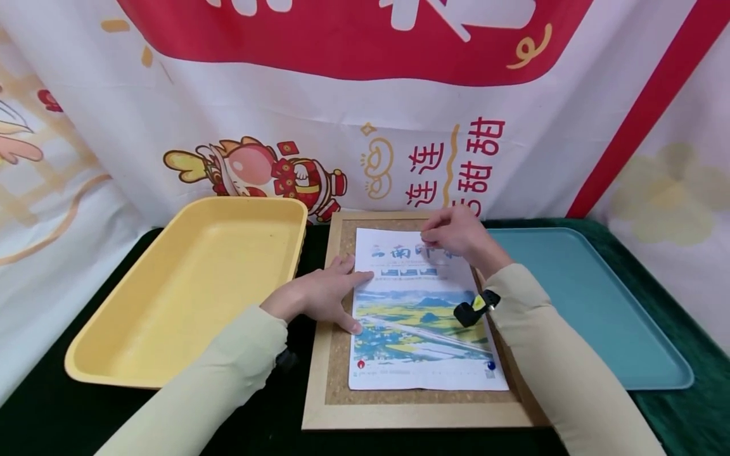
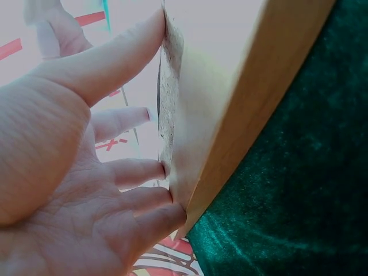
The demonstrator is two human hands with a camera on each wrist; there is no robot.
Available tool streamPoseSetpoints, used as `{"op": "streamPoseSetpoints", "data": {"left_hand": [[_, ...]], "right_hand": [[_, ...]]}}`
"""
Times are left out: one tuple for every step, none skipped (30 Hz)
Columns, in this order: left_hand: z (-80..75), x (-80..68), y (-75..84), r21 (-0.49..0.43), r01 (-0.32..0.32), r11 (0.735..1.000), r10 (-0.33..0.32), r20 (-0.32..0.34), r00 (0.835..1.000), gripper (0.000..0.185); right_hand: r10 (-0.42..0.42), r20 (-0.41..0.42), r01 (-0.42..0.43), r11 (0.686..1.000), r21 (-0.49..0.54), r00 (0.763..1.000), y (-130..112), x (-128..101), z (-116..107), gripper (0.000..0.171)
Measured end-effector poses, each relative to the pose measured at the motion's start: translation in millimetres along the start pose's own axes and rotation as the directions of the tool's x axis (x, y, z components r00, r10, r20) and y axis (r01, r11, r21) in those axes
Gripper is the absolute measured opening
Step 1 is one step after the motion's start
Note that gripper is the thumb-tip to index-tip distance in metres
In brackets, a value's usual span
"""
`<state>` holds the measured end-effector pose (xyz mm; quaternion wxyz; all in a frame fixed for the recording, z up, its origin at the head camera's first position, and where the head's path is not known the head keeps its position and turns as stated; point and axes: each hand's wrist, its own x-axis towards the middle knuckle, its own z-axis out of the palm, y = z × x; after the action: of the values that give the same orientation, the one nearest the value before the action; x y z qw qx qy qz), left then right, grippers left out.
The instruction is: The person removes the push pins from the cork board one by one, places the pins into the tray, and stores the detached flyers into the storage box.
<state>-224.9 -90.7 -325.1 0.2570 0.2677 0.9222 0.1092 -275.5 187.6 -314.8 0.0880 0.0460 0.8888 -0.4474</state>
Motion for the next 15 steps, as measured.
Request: {"op": "streamPoseSetpoints", "data": {"left_hand": [[0.2,-0.2,-0.1,-0.002,-0.006,1.0,0.006,-0.004,1.0,0.099],[0.3,-0.1,-0.2,-0.004,-0.01,1.0,0.01,-0.005,1.0,0.099],[0.5,0.1,-0.1,-0.008,-0.015,1.0,0.015,-0.007,1.0,0.098],[0.7,0.3,0.1,-0.01,-0.018,1.0,0.018,-0.005,1.0,0.098],[1.0,0.4,0.3,-0.014,-0.022,1.0,0.022,-0.006,1.0,0.098],[1.2,0.5,0.3,-0.016,-0.024,1.0,0.024,-0.006,1.0,0.098],[1.3,0.5,0.5,-0.015,-0.022,1.0,0.022,-0.005,1.0,0.098],[1.4,0.4,0.6,-0.013,-0.018,1.0,0.018,-0.002,1.0,0.099],[1.2,0.2,0.8,-0.012,-0.011,1.0,0.011,0.003,1.0,0.099],[0.9,-0.4,0.9,-0.01,-0.008,1.0,0.008,0.003,1.0,0.099],[0.8,-0.6,0.9,-0.01,-0.005,1.0,0.005,0.001,1.0,0.099],[0.6,-0.9,0.7,-0.008,-0.002,1.0,0.002,0.0,1.0,0.099],[0.4,-1.2,0.7,-0.006,0.001,1.0,-0.001,0.0,1.0,0.1],[0.0,-1.7,0.8,-0.005,0.003,1.0,-0.003,0.001,1.0,0.1],[-0.3,-1.9,0.8,-0.003,0.003,1.0,-0.003,0.0,1.0,0.1]], "right_hand": [[0.002,-0.015,-0.002,1.0,-0.005,1.0,1,-2,-2,0.02],[-0.001,-0.028,0.001,1.0,-0.009,1.0,3,-3,-4,0.021],[-0.004,-0.041,0.004,1.0,-0.007,0.999,4,-4,-7,0.021],[-0.005,-0.052,0.005,1.0,-0.002,0.999,6,-6,-9,0.022],[-0.006,-0.061,0.006,1.0,0.004,0.998,7,-7,-12,0.023],[-0.005,-0.068,0.006,1.0,0.013,0.998,8,-9,-14,0.024],[-0.003,-0.075,0.004,1.0,0.021,0.997,9,-10,-16,0.025],[0.004,-0.08,-0.001,0.999,0.034,0.997,10,-11,-18,0.027],[0.008,-0.085,-0.004,0.999,0.047,0.996,11,-13,-20,0.027],[0.009,-0.089,-0.004,0.998,0.057,0.996,12,-13,-21,0.028],[0.006,-0.093,0.0,0.998,0.07,0.996,13,-14,-23,0.028],[0.004,-0.099,0.005,0.996,0.085,0.995,14,-15,-24,0.029],[0.0,-0.105,0.01,0.995,0.098,0.994,16,-16,-26,0.03],[-0.002,-0.106,0.014,0.993,0.118,0.994,18,-16,-27,0.031],[-0.004,-0.108,0.018,0.991,0.131,0.994,20,-17,-29,0.032]]}}
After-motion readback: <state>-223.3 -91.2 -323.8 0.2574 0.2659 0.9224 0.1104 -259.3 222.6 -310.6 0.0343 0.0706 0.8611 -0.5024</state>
